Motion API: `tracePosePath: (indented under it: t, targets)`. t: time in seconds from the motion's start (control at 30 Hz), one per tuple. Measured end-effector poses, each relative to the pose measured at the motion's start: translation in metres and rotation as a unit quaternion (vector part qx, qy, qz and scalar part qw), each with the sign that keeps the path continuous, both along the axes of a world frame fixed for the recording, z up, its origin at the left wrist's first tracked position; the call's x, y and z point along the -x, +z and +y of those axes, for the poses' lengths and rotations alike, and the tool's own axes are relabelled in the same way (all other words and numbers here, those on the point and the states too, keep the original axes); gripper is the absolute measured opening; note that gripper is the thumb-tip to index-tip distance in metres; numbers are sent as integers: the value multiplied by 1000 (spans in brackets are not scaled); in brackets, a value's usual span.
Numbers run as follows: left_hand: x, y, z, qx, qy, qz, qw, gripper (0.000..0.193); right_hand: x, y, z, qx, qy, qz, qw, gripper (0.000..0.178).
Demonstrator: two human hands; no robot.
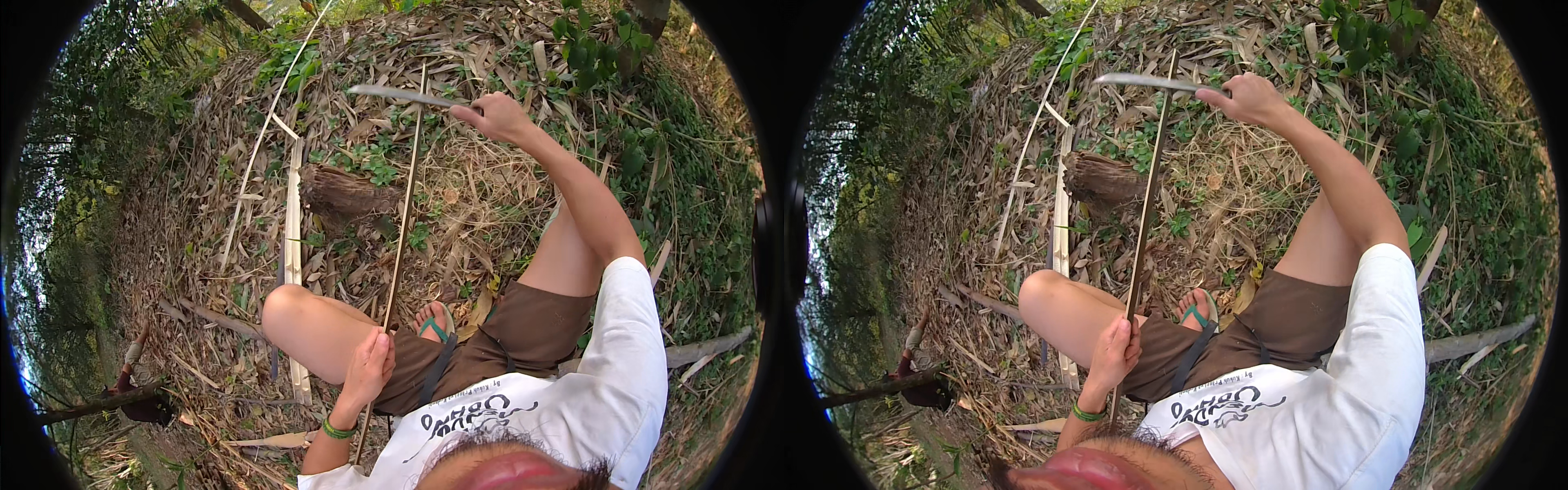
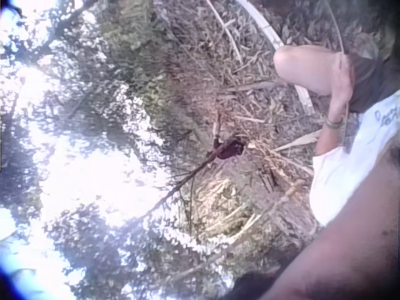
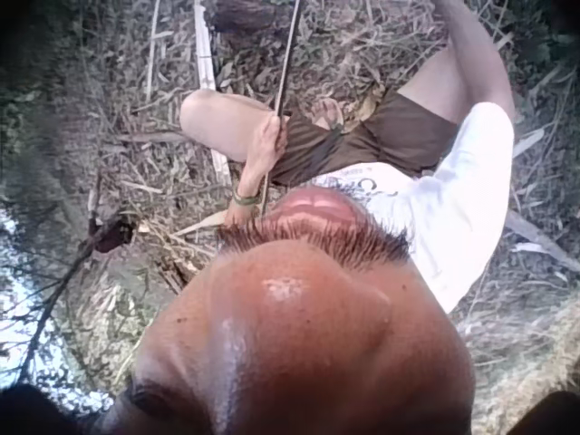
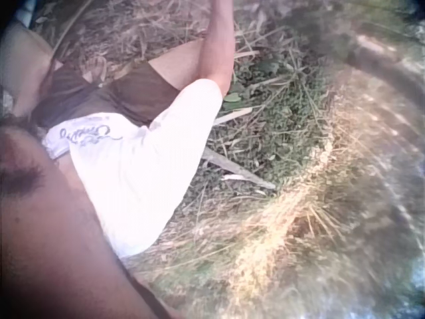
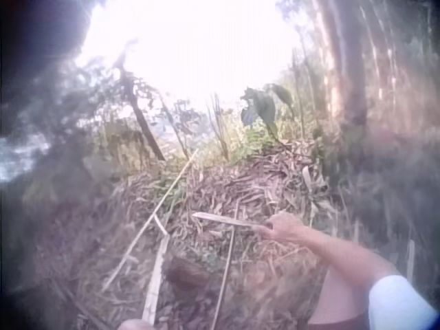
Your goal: The person shaves thin layers of wood from a long strip of bamboo using a machete.
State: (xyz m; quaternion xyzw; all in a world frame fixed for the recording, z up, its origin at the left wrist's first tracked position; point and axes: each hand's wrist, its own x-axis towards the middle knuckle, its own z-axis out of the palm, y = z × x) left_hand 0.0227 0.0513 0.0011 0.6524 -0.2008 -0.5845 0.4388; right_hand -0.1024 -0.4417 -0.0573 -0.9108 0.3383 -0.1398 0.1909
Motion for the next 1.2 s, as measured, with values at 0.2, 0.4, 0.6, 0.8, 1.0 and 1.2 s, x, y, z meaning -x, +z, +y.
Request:
tracePosePath:
  t: [0.2, 0.4, 0.6, 0.8, 1.0, 1.2]
  targets:
    - [10, 13, 28, 60, 14, 124, 990, 37, 61, -31, -87, -110, -273, -50, 954, 94]
    - [-5, 2, -2, 62, 32, 316, 946, 49, 37, 19, -34, -91, -165, -89, 978, 99]
    - [-12, 6, -30, 60, 31, 294, 953, 48, 23, 45, 25, -51, -87, -165, 981, 92]
    - [-5, 19, -67, 78, 66, 42, 994, 34, 4, 48, 81, -18, 63, -147, 987, 78]
    - [1, 30, -99, 75, 111, -96, 986, 29, -6, 53, 152, 98, 175, -90, 976, 70]
    - [3, 25, -99, 109, 115, -165, 973, 31, -7, 51, 143, 160, 200, -108, 961, 71]
